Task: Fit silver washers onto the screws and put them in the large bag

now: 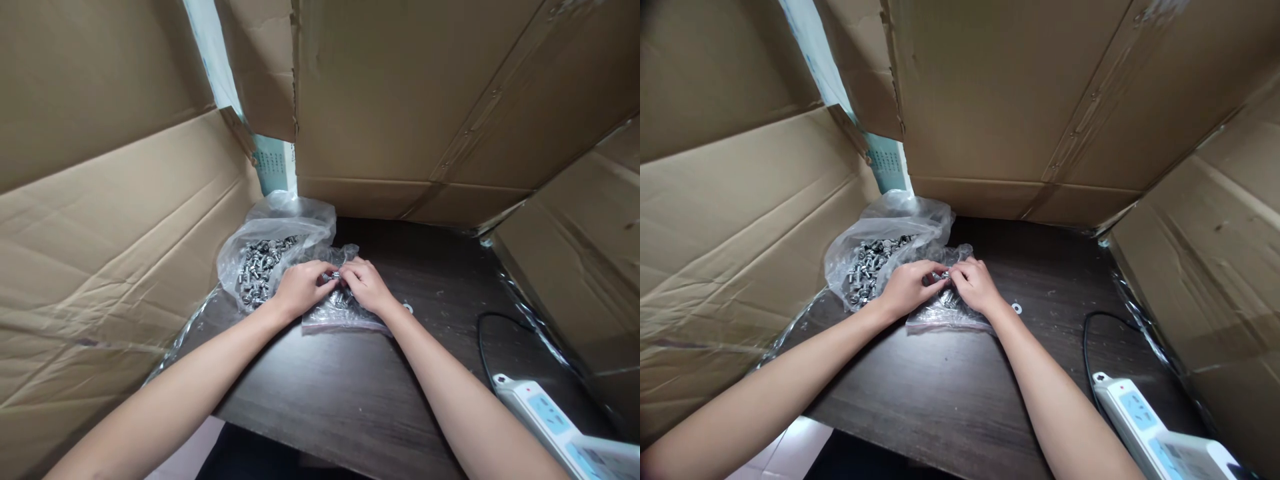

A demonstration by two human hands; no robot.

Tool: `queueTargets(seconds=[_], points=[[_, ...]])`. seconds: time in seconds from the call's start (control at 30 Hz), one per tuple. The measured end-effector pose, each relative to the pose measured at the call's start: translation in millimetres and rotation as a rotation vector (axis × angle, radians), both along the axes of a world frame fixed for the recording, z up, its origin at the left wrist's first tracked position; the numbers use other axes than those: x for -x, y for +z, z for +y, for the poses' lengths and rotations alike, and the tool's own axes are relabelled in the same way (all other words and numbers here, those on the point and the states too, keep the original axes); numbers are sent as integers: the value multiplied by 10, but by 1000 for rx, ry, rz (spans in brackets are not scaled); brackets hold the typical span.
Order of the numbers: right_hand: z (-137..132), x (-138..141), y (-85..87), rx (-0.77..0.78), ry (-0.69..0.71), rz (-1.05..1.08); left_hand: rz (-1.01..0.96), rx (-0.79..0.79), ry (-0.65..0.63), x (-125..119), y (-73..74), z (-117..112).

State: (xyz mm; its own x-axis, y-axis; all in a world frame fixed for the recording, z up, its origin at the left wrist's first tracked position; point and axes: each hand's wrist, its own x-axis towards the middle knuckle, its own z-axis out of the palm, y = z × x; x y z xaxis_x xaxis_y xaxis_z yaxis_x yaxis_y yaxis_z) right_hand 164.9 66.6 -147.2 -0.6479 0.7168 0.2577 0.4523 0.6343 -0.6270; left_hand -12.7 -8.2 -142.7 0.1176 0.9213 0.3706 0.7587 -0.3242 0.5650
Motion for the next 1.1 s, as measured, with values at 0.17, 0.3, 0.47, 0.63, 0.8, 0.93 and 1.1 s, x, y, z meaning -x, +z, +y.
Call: queueTargets(seconds=[0.17, 0.3, 0.47, 0.63, 0.8, 0.93, 1.1], points=[[-16, -13, 29, 36, -23, 65, 0, 15, 23, 2, 4, 0], [-5, -10, 10, 13, -3, 33, 11, 24, 16, -7, 10, -1], [-2, 3, 4, -7, -28, 80, 13, 20, 24, -7, 14, 1], [-21, -11, 63, -3, -134, 262, 62, -5, 36, -11, -3, 0], [-9, -24, 87, 57, -262, 280, 94, 5, 26, -27, -43, -4], [-37, 36, 241, 102, -289, 366, 163, 1, 2, -38, -18, -12], [-171, -60, 800, 27, -214, 682, 44, -75, -27, 29, 135, -24]])
